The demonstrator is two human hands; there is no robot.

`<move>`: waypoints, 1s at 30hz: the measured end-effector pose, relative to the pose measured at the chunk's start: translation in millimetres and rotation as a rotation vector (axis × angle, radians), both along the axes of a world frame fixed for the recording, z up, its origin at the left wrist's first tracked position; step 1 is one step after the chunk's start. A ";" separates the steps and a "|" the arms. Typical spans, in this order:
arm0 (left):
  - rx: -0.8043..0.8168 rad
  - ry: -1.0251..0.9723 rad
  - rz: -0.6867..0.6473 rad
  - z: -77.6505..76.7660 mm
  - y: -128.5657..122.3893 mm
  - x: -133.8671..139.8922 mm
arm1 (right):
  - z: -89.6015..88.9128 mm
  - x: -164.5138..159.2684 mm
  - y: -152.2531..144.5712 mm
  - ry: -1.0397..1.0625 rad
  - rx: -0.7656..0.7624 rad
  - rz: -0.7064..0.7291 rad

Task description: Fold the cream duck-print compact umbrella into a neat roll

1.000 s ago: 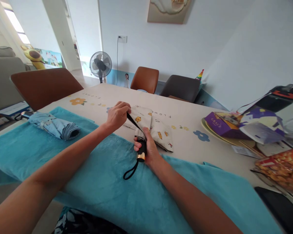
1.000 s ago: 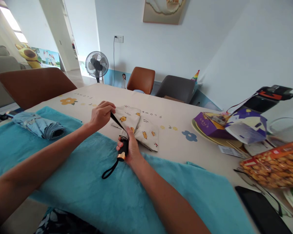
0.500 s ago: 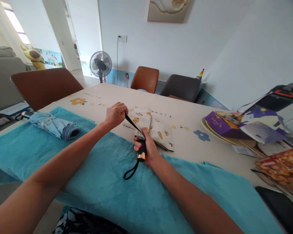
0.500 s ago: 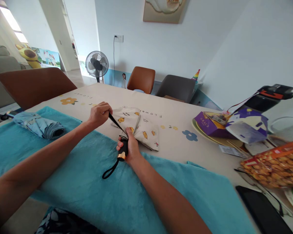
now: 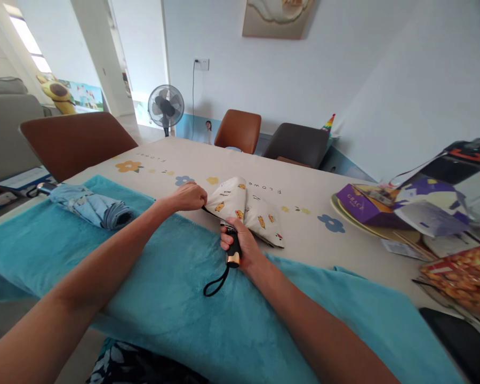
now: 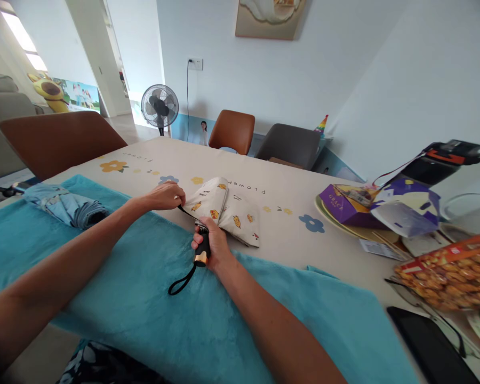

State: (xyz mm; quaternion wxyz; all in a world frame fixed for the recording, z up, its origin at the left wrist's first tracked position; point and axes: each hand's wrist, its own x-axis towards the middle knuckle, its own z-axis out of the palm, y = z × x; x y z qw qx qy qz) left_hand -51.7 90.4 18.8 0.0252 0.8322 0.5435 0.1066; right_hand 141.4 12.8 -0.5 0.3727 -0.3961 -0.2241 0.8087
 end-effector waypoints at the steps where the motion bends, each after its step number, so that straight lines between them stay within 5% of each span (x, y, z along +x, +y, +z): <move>1: -0.014 0.000 0.006 1.0 -0.9 0.0 | 0.0 0.0 -0.1 0.002 0.001 -0.004; 8: 0.151 -0.271 0.084 7.2 -6.8 16.1 | 0.7 -1.5 -1.4 -0.061 0.027 -0.003; 12: 0.214 -0.533 -0.115 5.2 -19.0 43.5 | 0.2 -4.7 -1.8 -0.110 0.038 0.005; 15: 0.209 -0.502 -0.278 2.6 -29.7 63.9 | -2.0 -7.2 -2.2 -0.121 0.078 -0.015; 20: 0.067 -0.367 -0.287 -5.3 -28.1 76.3 | -3.0 -8.4 -3.8 -0.123 0.119 -0.034; 24: -0.001 -0.465 -0.214 -16.8 -13.5 73.7 | 0.9 -7.9 -5.7 -0.150 0.108 -0.008; 30: -0.141 -0.729 0.084 -22.0 -8.5 82.9 | 0.5 -9.0 -6.9 -0.224 0.122 0.009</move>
